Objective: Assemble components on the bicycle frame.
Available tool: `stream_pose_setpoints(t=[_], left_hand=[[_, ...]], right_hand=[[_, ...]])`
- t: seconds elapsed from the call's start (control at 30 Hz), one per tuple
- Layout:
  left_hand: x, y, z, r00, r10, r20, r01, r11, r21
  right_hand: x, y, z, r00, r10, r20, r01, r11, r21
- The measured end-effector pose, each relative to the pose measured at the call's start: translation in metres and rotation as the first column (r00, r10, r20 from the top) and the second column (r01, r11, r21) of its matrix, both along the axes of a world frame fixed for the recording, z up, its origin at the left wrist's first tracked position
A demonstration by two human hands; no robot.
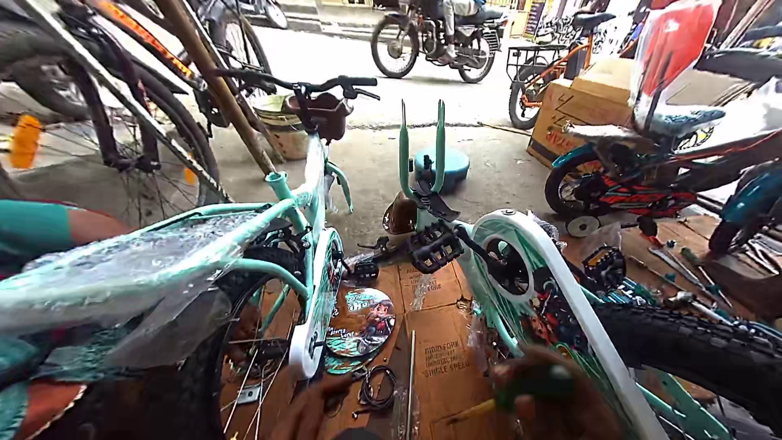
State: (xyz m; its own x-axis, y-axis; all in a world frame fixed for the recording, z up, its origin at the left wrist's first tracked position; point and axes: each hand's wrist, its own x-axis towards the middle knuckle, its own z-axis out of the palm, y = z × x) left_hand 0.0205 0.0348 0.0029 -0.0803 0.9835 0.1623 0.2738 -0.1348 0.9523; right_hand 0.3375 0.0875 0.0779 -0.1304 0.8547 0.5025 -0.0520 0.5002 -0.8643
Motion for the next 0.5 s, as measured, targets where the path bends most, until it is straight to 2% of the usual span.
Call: stream_pose_setpoints(t=[0.07, 0.1, 0.17, 0.23, 0.33, 0.4, 0.5], left_hand=[[0.031, 0.051, 0.034, 0.999, -0.025, 0.041, 0.010, 0.940, 0.340], [0.047, 0.075, 0.057, 0.997, -0.045, 0.061, 0.015, 0.905, 0.426], [0.077, 0.119, 0.104, 0.987, -0.140, 0.080, 0.083, 0.863, 0.499], [0.108, 0.168, 0.146, 0.958, -0.267, 0.103, 0.177, 0.835, 0.520], [0.148, 0.228, 0.185, 0.881, -0.452, 0.138, 0.356, 0.827, 0.435], [0.167, 0.251, 0.185, 0.834, -0.520, 0.184, 0.414, 0.811, 0.413], [0.177, 0.264, 0.174, 0.825, -0.498, 0.267, 0.397, 0.847, 0.353]], right_hand=[[-0.014, 0.016, 0.055, 0.992, -0.127, -0.016, 0.127, 0.975, 0.181], [-0.020, 0.027, 0.081, 0.982, -0.187, -0.023, 0.187, 0.949, 0.255], [-0.025, 0.059, 0.131, 0.972, -0.235, -0.015, 0.222, 0.892, 0.394], [-0.030, 0.103, 0.177, 0.965, -0.261, -0.015, 0.237, 0.851, 0.469], [-0.042, 0.169, 0.223, 0.958, -0.286, 0.000, 0.256, 0.858, 0.445], [-0.045, 0.201, 0.232, 0.932, -0.347, 0.109, 0.264, 0.852, 0.451], [-0.044, 0.225, 0.227, 0.902, -0.364, 0.231, 0.243, 0.873, 0.424]])
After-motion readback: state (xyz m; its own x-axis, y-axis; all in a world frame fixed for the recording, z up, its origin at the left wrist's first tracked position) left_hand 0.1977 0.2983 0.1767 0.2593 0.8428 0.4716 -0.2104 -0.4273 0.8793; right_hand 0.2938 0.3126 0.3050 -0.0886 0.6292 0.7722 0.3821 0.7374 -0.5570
